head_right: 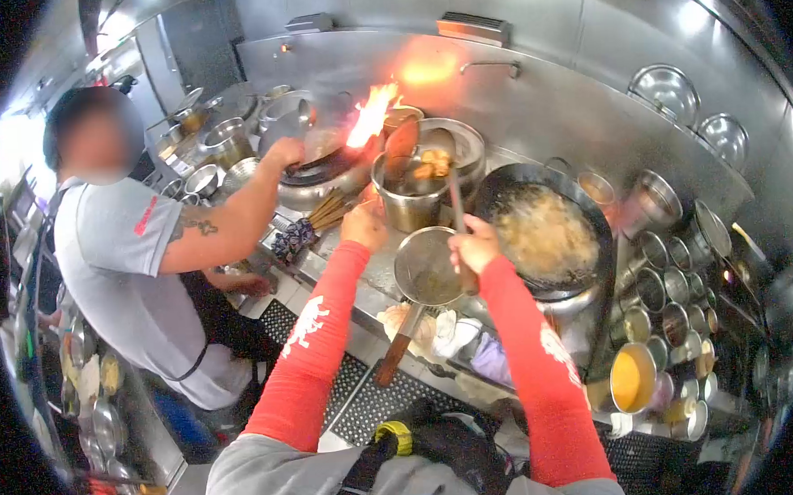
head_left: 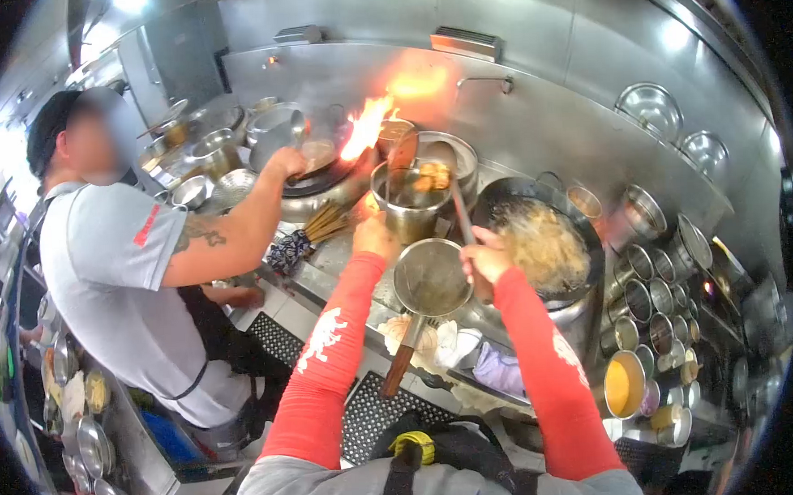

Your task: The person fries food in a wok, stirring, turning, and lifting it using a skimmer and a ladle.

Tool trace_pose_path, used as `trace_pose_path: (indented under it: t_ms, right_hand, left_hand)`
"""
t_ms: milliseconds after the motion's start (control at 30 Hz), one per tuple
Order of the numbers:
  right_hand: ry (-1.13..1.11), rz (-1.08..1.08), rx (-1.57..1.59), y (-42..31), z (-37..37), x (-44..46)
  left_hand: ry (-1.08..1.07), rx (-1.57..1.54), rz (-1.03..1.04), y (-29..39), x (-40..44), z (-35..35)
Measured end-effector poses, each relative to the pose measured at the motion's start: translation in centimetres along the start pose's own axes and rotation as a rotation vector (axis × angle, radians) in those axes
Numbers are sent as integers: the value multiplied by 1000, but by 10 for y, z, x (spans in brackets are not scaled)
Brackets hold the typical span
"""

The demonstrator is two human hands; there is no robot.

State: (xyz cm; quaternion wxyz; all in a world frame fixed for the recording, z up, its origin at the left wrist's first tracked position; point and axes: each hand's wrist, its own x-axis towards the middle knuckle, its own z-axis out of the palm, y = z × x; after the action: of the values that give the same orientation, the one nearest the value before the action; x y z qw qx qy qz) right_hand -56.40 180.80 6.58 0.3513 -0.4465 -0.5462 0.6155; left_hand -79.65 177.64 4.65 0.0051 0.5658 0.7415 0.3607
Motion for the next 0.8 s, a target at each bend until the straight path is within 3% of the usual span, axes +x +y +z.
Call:
trace_pose_path:
  t_ms: [67,100,133,200,233,267,300,400,433,500,567,633,667,800]
  right_hand:
    - [45,-77,-220,22,8,16]
    - [77,-122,-323,36,4,21]
    - [149,-279,-436,61,-5,34]
    - [280,-439,-549,72,-28,25]
    - [328,-442,-533,54,-32,-4]
    - [309,-252,-543,23,-38,-38]
    - [373,-313,-547,30,-57,-52]
    - [438,-428,-467,56,-107,-92]
    - [507,-454,-684,34,-113,-125]
    - [553,-497,-792,42,-145,-153]
    - [548,-319,-915,30,-159,-189]
    - [544,-217,-1003,30,-177,-215]
    - [543,-201,-1032,37,-188,-226]
    - [545,-114,-1073,37,-198,-251]
  left_hand:
    - [22,-8,-14,-16,5,13]
    - [83,62,112,-52,14,43]
    - [81,71,61,-46,11,34]
    - [85,-87,213,-42,13,21]
    - [81,-90,253,-34,13,15]
    - [77,-93,292,-26,13,9]
    - [70,-51,278,-13,13,5]
    - [-187,-417,46,17,21,14]
    - [-208,-400,108,22,27,29]
    - [-243,-359,234,31,44,76]
    - [-242,-203,366,68,45,100]
    - [-269,-173,365,94,48,128]
    - [-457,-144,240,106,55,142]
    - [-739,-354,-10,140,54,176]
